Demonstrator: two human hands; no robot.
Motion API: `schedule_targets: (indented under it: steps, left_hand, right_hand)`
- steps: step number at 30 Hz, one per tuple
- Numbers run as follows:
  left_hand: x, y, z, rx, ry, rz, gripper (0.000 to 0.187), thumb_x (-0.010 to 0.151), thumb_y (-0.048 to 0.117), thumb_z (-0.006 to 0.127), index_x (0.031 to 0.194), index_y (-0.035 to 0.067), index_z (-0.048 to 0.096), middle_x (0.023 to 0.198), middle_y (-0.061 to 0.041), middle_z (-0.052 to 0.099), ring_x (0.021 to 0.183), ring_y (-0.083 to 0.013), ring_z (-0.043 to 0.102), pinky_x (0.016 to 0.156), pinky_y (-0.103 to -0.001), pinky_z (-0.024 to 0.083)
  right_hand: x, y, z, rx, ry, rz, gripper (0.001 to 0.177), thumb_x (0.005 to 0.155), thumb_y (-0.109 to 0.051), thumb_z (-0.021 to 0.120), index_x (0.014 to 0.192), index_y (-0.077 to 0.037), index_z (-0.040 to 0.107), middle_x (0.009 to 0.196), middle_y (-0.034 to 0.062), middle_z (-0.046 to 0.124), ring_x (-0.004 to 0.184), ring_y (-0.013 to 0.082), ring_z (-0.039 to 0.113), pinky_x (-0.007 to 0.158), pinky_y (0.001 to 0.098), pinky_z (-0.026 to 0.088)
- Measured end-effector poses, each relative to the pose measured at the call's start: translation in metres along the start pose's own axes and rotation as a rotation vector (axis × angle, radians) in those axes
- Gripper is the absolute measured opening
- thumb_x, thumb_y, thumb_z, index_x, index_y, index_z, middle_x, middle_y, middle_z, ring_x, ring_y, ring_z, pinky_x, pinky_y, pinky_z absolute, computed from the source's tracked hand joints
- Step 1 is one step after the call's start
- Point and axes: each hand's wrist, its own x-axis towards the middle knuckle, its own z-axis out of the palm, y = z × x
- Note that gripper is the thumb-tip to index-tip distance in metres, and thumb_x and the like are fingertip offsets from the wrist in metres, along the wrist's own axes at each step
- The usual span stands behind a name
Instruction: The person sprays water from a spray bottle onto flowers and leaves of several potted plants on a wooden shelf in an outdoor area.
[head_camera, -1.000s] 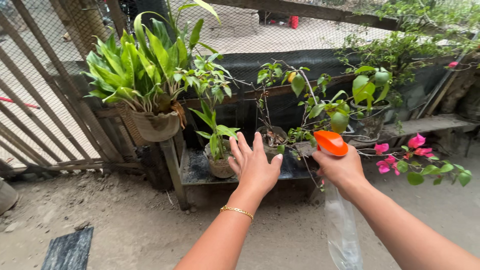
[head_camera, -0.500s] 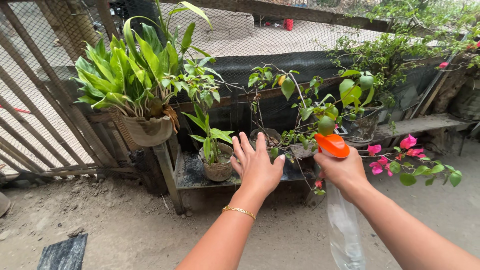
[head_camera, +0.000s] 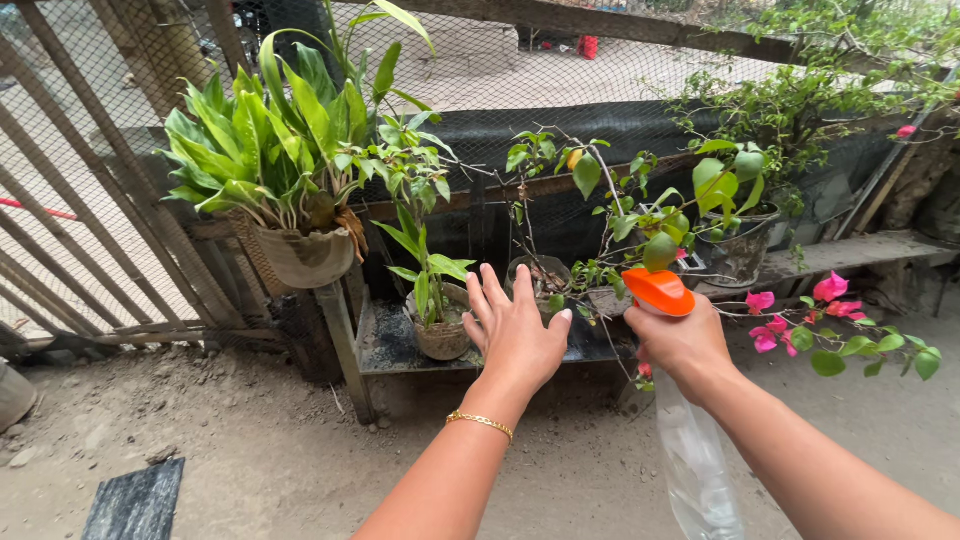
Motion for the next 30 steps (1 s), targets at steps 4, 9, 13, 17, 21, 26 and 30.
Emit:
schedule_targets:
  steps: [4,9,13,17,21,26,30]
  left_hand:
    - [-0.001,-0.004,-0.003,0.009,-0.003,-0.016,0.085,0.089,0.039,0.07,0.156,0.008,0.028,0.166,-0.027,-0.003,0.155,-0.0409,-0.015,0.118,-0.066,0.004]
    - [-0.002,-0.013,-0.009,0.011,0.012,-0.04,0.085,0.088,0.039,0.071,0.156,0.009,0.029,0.166,-0.026,-0.003,0.155,-0.0403,-0.015,0.118,-0.067,0.004]
    - [-0.004,-0.023,-0.018,0.026,0.045,-0.064,0.086,0.088,0.039,0.071,0.156,0.01,0.028,0.166,-0.026,-0.003,0.155,-0.0408,-0.014,0.118,-0.067,0.005]
    - [-0.006,-0.031,-0.028,0.032,0.075,-0.099,0.086,0.088,0.039,0.072,0.156,0.009,0.028,0.166,-0.026,-0.002,0.155,-0.0407,-0.014,0.118,-0.067,0.006]
    - [-0.009,-0.038,-0.037,0.026,0.091,-0.13,0.085,0.088,0.039,0.071,0.156,0.01,0.029,0.167,-0.026,-0.002,0.155,-0.0411,-0.014,0.119,-0.066,0.006]
    - [-0.011,-0.045,-0.045,0.033,0.106,-0.143,0.087,0.089,0.038,0.071,0.157,0.01,0.026,0.167,-0.025,-0.003,0.155,-0.0405,-0.016,0.119,-0.065,0.005]
    - [-0.012,-0.049,-0.051,0.031,0.112,-0.168,0.087,0.089,0.038,0.071,0.157,0.01,0.026,0.167,-0.024,-0.004,0.155,-0.039,-0.015,0.119,-0.065,0.005]
  right_hand:
    - [0.001,-0.002,0.006,0.081,-0.094,-0.015,0.021,0.082,-0.015,0.073,0.099,-0.003,0.07,0.076,0.006,0.067,0.056,0.016,0.062,0.052,0.0367,0.053]
    - [0.001,-0.01,0.022,0.1,-0.174,-0.1,0.021,0.081,-0.015,0.073,0.099,-0.004,0.07,0.079,0.0031,0.068,0.057,0.0135,0.062,0.056,0.0322,0.054]
    - [0.0,-0.018,0.037,0.058,-0.209,-0.135,0.02,0.081,-0.014,0.074,0.096,-0.002,0.069,0.076,0.0053,0.068,0.057,0.0149,0.063,0.055,0.0329,0.054]
    - [0.0,-0.023,0.051,0.095,-0.235,-0.148,0.019,0.081,-0.014,0.073,0.095,-0.002,0.069,0.076,0.0058,0.067,0.056,0.0156,0.062,0.054,0.0338,0.053]
    - [-0.003,-0.027,0.061,0.08,-0.244,-0.185,0.018,0.082,-0.012,0.073,0.093,0.001,0.069,0.075,0.0074,0.068,0.057,0.0154,0.063,0.054,0.0336,0.054]
    - [-0.008,-0.035,0.069,0.072,-0.303,-0.184,0.02,0.08,-0.014,0.074,0.097,-0.004,0.07,0.077,0.0055,0.069,0.058,0.0147,0.063,0.055,0.0328,0.054]
    - [-0.011,-0.042,0.079,0.08,-0.312,-0.193,0.021,0.08,-0.014,0.074,0.097,-0.002,0.069,0.076,0.0056,0.068,0.057,0.0151,0.063,0.056,0.0336,0.054]
